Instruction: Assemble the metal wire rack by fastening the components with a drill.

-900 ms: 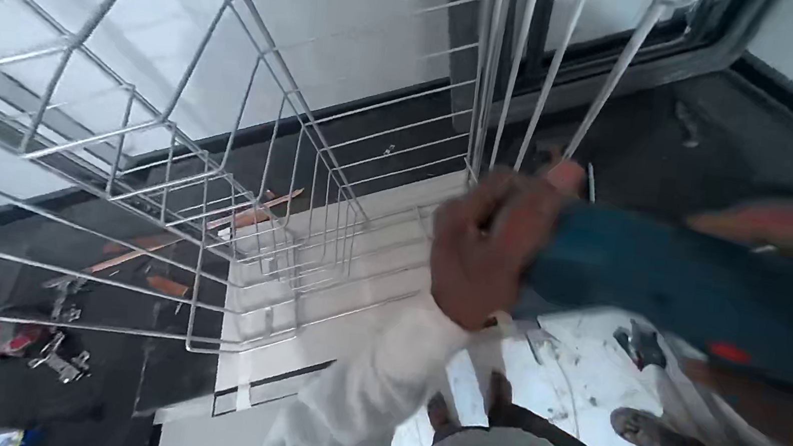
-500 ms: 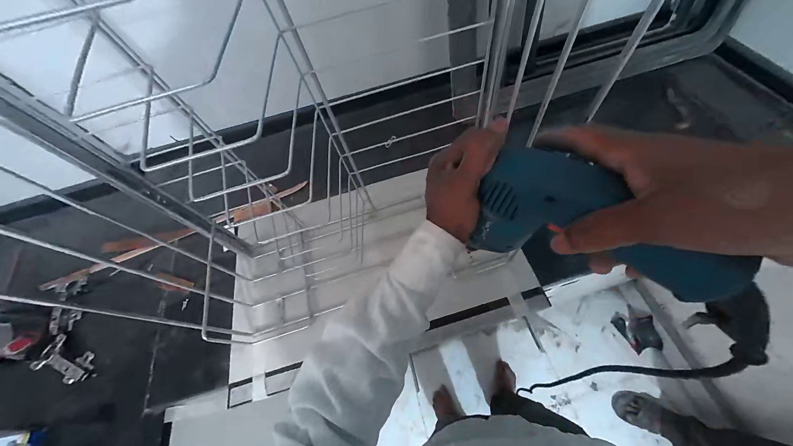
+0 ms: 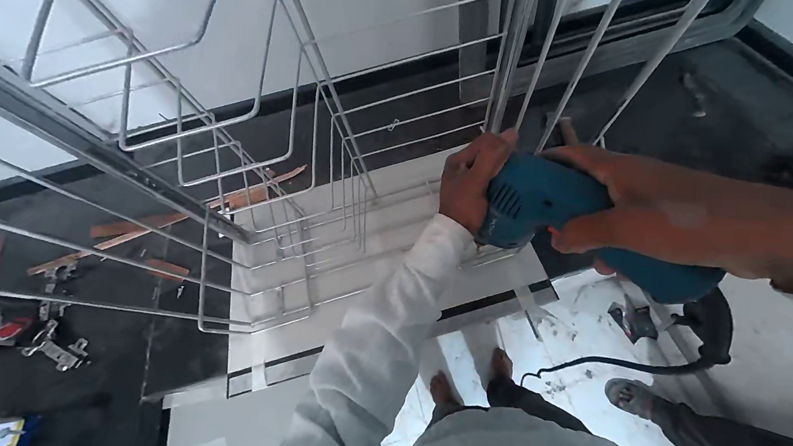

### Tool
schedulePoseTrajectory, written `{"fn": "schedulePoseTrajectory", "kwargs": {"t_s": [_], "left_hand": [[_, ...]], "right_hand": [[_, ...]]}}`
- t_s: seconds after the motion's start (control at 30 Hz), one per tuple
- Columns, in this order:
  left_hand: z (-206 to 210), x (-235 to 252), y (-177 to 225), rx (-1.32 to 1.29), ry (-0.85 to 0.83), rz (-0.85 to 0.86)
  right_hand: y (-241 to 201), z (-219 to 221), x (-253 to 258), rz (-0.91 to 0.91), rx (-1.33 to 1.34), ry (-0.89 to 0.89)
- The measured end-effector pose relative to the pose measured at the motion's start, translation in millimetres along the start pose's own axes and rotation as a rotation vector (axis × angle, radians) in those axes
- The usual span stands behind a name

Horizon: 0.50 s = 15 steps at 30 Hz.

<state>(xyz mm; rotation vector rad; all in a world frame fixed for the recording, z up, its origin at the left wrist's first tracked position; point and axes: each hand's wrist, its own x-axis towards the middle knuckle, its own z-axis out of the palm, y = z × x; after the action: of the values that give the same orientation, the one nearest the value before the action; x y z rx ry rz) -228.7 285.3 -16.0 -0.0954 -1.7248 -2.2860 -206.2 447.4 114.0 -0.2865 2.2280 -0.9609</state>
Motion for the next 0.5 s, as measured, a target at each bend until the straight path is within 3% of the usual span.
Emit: {"fn": "schedulePoseTrajectory", "kwargs": {"t_s": [0.5], "left_hand": [[0.6,5.2,0.5,-0.007,-0.016,-0.034]], "right_hand": [[-4.1,-1.6,0.9,0.035,0.031,-0.011]]}}
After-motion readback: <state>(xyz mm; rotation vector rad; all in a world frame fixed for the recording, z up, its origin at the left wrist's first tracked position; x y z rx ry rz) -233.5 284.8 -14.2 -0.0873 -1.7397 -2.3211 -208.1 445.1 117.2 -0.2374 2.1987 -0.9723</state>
